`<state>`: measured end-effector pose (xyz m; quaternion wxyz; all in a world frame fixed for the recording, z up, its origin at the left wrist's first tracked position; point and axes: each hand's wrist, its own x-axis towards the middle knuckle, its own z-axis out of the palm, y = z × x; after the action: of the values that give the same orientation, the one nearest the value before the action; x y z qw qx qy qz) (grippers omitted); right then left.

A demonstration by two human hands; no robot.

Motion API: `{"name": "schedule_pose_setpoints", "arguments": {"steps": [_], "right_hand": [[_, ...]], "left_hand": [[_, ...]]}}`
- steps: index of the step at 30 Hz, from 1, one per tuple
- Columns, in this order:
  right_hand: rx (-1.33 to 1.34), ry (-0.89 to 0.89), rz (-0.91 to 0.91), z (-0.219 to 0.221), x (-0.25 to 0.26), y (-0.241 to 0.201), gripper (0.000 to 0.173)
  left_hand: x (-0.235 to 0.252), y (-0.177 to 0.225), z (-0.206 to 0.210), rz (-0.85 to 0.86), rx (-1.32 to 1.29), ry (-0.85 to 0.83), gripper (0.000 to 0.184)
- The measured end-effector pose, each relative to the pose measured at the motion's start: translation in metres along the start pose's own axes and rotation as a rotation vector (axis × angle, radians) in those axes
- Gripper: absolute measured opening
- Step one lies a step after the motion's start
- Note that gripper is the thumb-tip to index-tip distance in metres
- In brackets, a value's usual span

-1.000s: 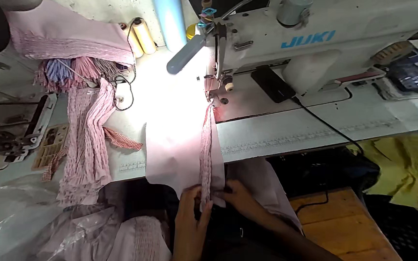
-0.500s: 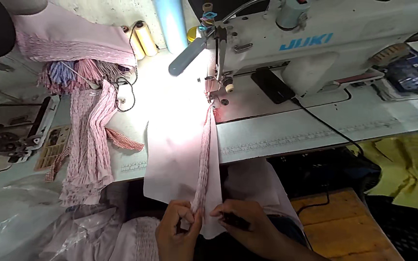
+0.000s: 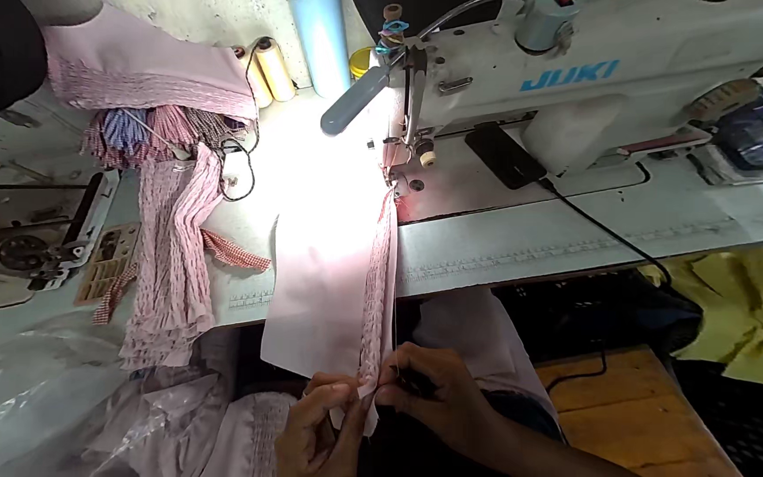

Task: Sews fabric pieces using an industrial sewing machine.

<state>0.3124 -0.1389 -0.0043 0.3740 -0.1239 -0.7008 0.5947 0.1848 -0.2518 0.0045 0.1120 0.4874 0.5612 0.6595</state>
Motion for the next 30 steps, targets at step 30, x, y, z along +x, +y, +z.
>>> {"name": "schedule_pose_setpoints", "arguments": {"steps": [30], "right_hand": [[0.181, 0.042, 0.220, 0.011, 0.002, -0.006, 0.018]], "left_hand": [[-0.004, -0.002, -0.002, 0.097, 0.191, 0.044, 0.030]]}}
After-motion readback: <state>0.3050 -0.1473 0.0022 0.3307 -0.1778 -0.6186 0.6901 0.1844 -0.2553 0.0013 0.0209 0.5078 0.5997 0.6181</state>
